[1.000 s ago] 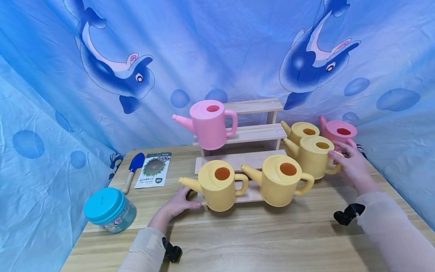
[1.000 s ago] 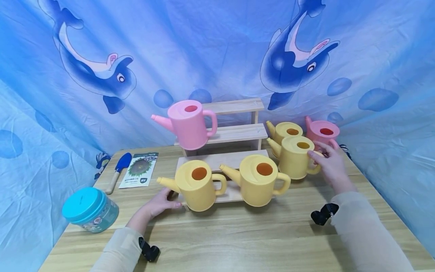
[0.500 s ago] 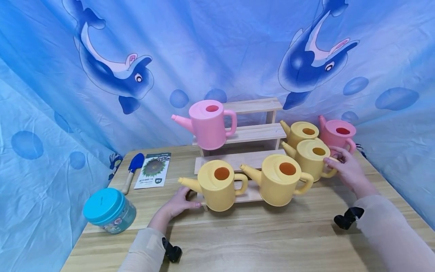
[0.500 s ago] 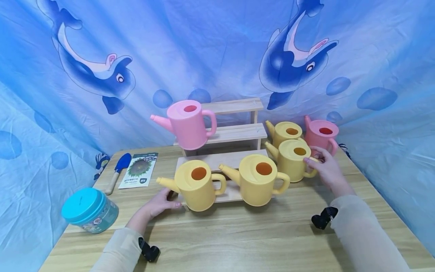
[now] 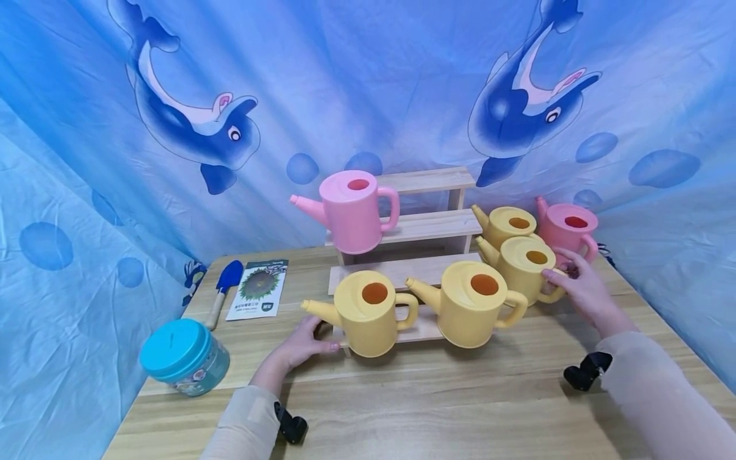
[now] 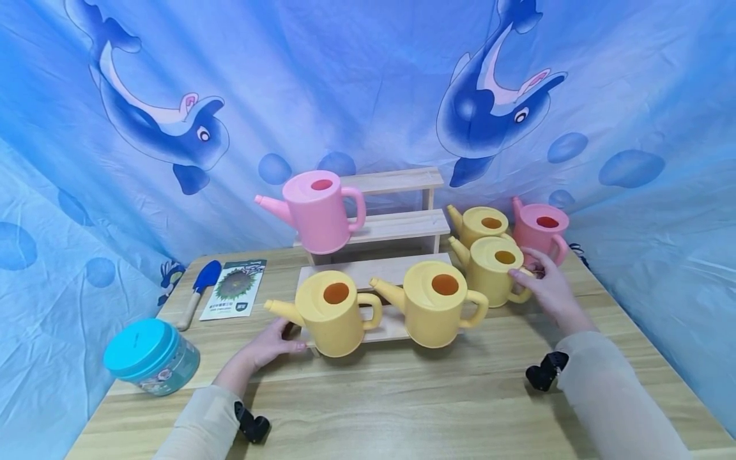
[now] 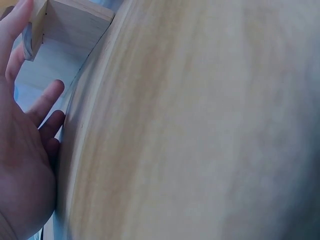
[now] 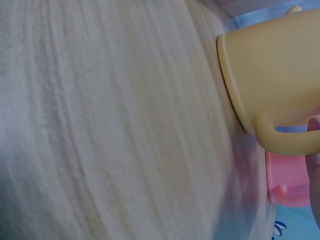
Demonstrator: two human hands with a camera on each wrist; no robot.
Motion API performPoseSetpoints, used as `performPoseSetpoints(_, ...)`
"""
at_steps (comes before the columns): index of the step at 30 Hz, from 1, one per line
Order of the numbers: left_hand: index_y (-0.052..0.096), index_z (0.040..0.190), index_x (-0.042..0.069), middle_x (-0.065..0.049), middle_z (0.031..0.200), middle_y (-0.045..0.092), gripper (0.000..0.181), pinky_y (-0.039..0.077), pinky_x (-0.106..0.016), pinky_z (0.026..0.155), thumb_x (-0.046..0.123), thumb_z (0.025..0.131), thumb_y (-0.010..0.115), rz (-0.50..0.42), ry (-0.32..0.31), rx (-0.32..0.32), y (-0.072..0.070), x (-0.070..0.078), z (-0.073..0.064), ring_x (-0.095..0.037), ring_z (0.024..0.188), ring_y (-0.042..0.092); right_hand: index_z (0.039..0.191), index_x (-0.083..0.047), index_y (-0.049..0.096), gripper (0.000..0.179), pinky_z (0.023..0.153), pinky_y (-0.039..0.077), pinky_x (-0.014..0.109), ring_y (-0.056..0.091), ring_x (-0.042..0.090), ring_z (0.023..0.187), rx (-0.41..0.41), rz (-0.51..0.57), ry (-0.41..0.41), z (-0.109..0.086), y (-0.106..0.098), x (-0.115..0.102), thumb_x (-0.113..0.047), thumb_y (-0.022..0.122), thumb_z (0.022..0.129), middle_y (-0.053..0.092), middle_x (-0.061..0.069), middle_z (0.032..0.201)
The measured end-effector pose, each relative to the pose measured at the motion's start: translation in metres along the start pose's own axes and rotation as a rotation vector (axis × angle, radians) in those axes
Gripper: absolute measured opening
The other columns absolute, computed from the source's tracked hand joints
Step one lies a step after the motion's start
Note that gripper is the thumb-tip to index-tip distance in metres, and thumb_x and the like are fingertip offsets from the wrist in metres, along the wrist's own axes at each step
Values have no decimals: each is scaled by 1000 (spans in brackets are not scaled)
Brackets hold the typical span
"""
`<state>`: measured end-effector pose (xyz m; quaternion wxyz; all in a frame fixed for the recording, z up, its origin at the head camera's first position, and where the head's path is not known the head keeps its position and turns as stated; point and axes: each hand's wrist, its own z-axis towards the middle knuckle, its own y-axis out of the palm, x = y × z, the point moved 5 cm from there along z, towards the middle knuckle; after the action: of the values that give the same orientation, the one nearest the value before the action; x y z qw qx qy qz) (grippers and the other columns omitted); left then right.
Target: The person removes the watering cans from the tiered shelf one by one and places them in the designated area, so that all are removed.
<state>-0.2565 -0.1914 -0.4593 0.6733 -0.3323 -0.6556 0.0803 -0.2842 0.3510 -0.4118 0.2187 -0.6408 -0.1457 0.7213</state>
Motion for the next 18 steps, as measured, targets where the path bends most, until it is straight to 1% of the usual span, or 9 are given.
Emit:
performPoseSetpoints(4, 41, 140, 11, -20, 147, 30, 78, 12, -60, 107, 28, 74, 78, -21, 7, -6, -2, 17, -7, -41, 136, 21, 146, 1, 21, 72, 76, 35, 22, 36, 26, 102, 17, -86, -25, 4, -8, -11, -37, 54, 94, 38, 21, 122)
performPoseSetpoints(6, 41, 140, 9, -22, 146, 31, 78, 14, -61, 106, 29, 74, 78, -18, 11, -8, -3, 24, -10, -42, 135, 22, 146, 1, 23, 71, 75, 37, 21, 38, 29, 104, 31, -116, -35, 7, -12, -19, -37, 54, 94, 38, 24, 126)
performPoseSetpoints(7, 41, 140, 10, -21, 147, 30, 78, 13, -61, 107, 29, 74, 78, -19, 4, -9, -2, 22, -9, -41, 135, 21, 146, 0, 23, 72, 74, 38, 20, 38, 31, 105, 33, -134, -32, 9, -15, -24, -39, 54, 94, 38, 25, 127)
performPoseSetpoints(10, 41, 140, 14, -18, 148, 29, 78, 12, -59, 108, 30, 74, 78, -7, -12, -7, -1, 10, -5, -39, 136, 20, 148, -6, 22, 75, 68, 43, 18, 39, 32, 107, 27, -142, -18, 16, -21, -40, -44, 55, 92, 38, 25, 128)
performPoseSetpoints(12, 41, 141, 17, -17, 149, 28, 78, 11, -59, 108, 31, 73, 78, -6, -17, -5, 0, 0, -1, -38, 137, 19, 148, -9, 25, 75, 62, 45, 16, 40, 29, 103, 34, -150, -18, 20, -25, -53, -46, 56, 90, 41, 23, 126)
performPoseSetpoints(13, 41, 141, 18, -16, 149, 27, 79, 11, -59, 108, 32, 73, 78, -8, -20, -5, 0, -4, 1, -37, 137, 18, 148, -10, 26, 74, 62, 45, 15, 41, 25, 102, 33, -155, -27, 22, -26, -59, -47, 56, 90, 41, 21, 126)
performPoseSetpoints(16, 42, 140, 20, -15, 150, 27, 79, 10, -59, 108, 34, 72, 79, -14, -17, -6, 1, -10, 3, -37, 138, 17, 145, -9, 32, 69, 65, 43, 14, 43, 19, 97, 44, -160, -91, 30, -28, -78, -43, 57, 91, 45, 17, 122)
performPoseSetpoints(18, 42, 140, 21, -15, 150, 27, 80, 10, -59, 108, 36, 72, 79, -12, -16, -6, 1, -12, 4, -37, 138, 17, 146, -8, 32, 70, 76, 42, 20, 45, 19, 99, 29, -167, -116, 34, -26, -89, -43, 57, 91, 47, 17, 123)
